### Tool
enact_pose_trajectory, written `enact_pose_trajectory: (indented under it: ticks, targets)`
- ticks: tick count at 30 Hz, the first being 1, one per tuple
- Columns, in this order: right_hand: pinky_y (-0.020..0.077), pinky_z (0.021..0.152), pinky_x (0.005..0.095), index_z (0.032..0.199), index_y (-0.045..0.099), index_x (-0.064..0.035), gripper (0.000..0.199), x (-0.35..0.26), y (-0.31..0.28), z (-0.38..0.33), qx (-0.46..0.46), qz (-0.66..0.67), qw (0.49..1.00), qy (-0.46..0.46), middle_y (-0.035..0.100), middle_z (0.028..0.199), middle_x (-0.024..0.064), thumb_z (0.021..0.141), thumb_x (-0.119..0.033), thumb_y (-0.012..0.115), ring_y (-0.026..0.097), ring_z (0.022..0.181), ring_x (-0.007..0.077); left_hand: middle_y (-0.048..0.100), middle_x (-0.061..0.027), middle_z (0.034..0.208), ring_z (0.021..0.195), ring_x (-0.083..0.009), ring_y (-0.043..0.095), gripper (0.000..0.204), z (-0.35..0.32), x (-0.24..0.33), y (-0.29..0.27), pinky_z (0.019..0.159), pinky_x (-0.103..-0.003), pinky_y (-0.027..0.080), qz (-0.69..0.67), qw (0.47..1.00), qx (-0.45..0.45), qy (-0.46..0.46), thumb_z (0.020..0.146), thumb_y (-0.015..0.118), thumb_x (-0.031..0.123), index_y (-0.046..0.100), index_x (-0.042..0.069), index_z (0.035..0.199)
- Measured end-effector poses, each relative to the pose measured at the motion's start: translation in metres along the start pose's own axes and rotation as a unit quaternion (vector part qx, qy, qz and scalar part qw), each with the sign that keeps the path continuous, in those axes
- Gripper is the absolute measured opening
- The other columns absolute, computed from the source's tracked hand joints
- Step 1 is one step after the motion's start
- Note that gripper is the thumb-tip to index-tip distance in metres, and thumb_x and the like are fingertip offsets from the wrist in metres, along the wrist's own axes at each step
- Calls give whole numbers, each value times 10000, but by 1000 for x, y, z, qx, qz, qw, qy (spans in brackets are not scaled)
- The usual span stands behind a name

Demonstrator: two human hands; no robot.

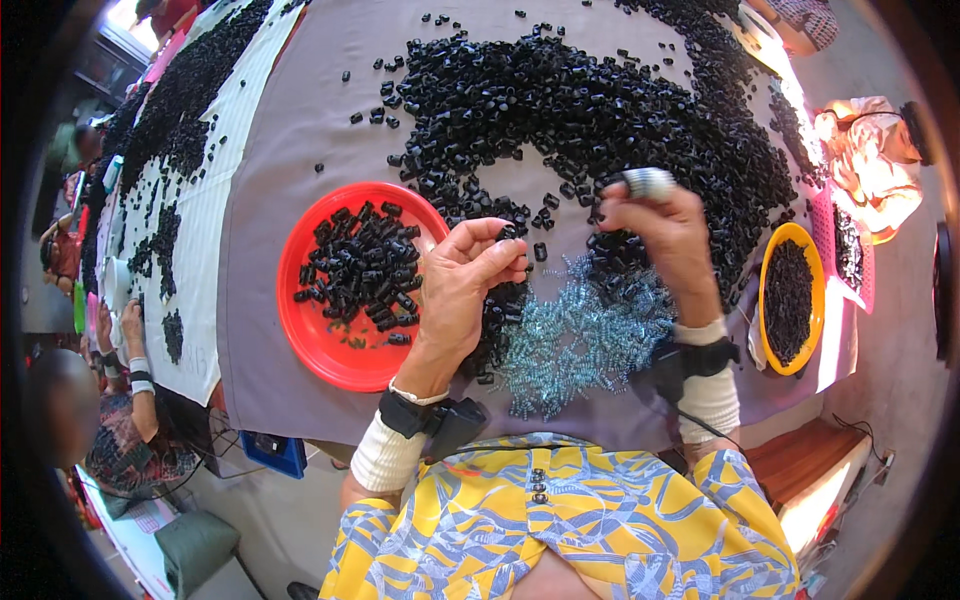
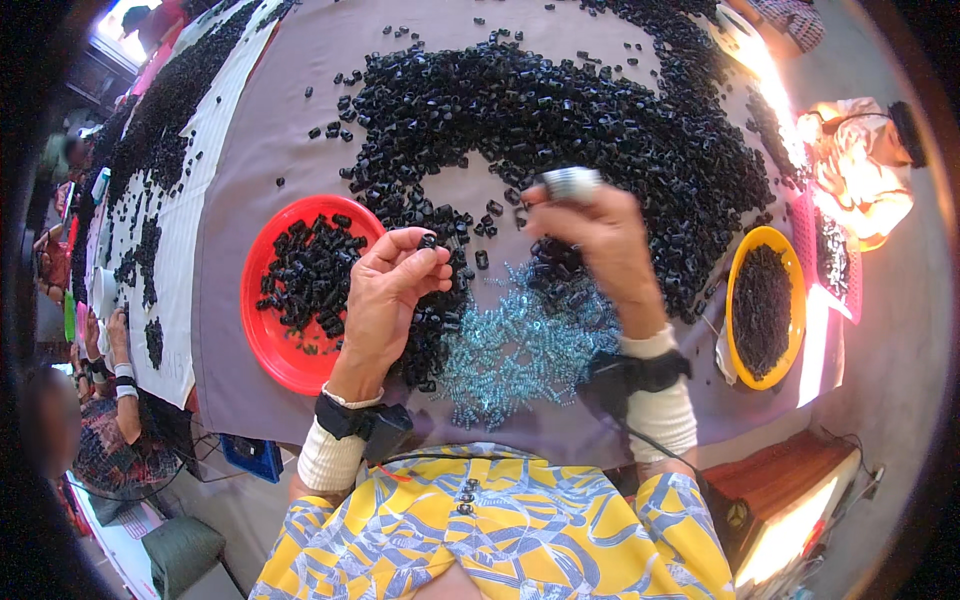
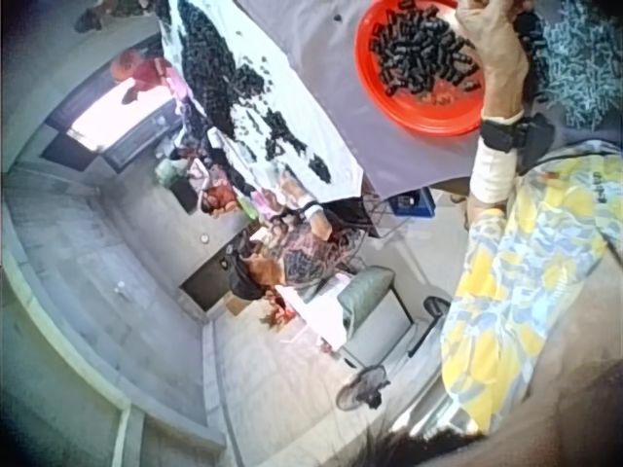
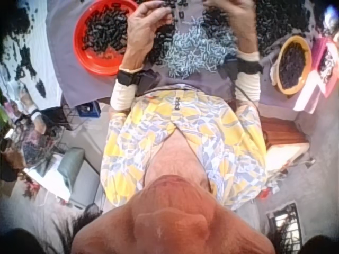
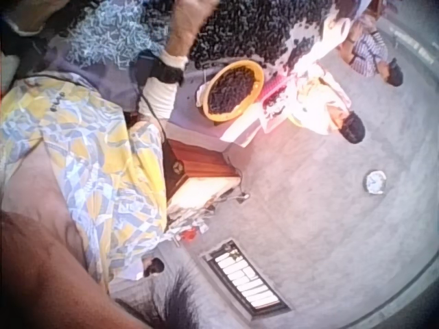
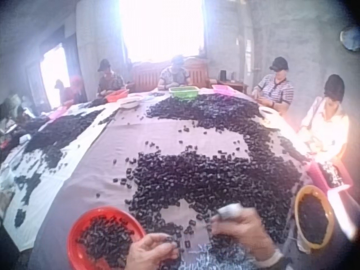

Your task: Manually assembling small black plastic or rubber components at a workstation.

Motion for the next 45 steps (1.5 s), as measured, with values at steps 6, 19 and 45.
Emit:
enact_pose_trajectory:
  ticks: [6,19,45]
  targets:
    - [485,687,233,955,656,6,159,-10,-141,-46,249,-159,955,7,657,780,48,818,-53,605,618,706,113,666,-114,919,774,-179,654,209,4,2,-9,704,-304,552,8,1000,6,7,869,616,44,568,15,1070]
    - [483,662,325,905,667,-35,154,3,-39,-10,-22,-441,876,-194,658,839,112,756,-72,658,634,750,235,666,-122,917,778,-185,656,208,2,1,-9,703,-305,552,22,1000,2,11,867,614,47,571,6,1067]
    - [470,738,426,879,599,12,203,-7,-236,-123,275,-723,632,52,623,860,210,789,-169,625,598,827,382,664,-113,916,775,-174,654,195,3,6,-14,704,-294,548,22,1000,18,13,867,621,53,579,13,1053]
Point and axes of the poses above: each hand's wrist, its own z-axis towards the middle knuckle, its own y-axis out of the palm, x = y × z, the point moved 1 cm from there along z, towards the middle knuckle
